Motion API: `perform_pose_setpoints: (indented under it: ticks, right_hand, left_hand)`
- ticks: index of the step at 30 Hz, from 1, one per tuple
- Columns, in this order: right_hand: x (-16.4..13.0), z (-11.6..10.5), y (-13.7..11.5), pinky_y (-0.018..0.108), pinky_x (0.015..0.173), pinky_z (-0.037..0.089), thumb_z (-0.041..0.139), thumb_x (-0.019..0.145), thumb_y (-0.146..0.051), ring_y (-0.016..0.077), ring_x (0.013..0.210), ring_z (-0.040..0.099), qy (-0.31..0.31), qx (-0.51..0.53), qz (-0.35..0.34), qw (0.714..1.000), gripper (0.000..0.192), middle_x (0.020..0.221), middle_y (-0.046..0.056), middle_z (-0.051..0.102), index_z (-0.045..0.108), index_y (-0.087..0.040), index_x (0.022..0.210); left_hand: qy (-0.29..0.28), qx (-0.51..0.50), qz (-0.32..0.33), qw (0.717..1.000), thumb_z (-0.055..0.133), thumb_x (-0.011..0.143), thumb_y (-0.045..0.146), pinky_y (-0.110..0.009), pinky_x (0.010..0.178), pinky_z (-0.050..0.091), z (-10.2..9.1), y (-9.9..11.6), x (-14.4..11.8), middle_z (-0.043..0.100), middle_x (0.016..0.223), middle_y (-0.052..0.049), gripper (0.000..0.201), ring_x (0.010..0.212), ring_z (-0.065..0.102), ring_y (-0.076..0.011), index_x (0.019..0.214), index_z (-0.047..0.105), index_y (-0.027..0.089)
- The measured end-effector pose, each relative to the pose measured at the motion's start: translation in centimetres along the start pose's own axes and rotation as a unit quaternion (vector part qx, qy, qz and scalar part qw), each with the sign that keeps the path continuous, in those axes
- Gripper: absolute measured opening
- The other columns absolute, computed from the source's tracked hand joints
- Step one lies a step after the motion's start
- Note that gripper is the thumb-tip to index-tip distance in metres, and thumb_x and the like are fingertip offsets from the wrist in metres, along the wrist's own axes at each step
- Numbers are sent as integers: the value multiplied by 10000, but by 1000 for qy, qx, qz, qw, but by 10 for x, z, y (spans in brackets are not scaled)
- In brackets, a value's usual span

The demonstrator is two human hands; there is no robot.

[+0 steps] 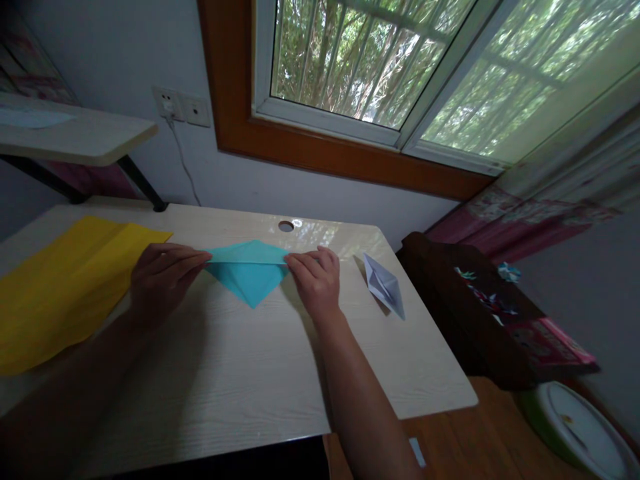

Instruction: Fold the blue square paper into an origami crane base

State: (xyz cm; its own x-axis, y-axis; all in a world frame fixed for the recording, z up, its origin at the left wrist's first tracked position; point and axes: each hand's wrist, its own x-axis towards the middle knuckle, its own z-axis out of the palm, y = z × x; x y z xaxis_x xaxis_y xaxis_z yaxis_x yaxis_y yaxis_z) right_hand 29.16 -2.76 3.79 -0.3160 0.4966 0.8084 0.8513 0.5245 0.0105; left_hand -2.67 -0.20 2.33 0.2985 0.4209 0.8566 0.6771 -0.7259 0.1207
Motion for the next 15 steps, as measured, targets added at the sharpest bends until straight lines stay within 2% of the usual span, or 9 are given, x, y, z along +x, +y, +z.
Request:
perform_pose_setpoints:
  ticks: [7,15]
  right_hand:
    - [-13,-4,26,423,989,446,729,899,-231,204,897,619,55,-43,46,997,189,1012,-21,793,746,-300,1075]
    - [-19,-8,29,403,872,477,735,890,-225,219,902,606,114,-31,71,990,290,1046,-16,783,737,-364,1145]
  left_hand:
    - [33,27,-40,998,721,895,279,-415,924,492,-4,-8,-2,779,1009,-11,226,960,657,-234,1117,737,314]
    - [66,15,-83,994,727,891,318,-451,959,444,-10,-12,-4,780,997,-5,206,929,668,-238,1093,746,347]
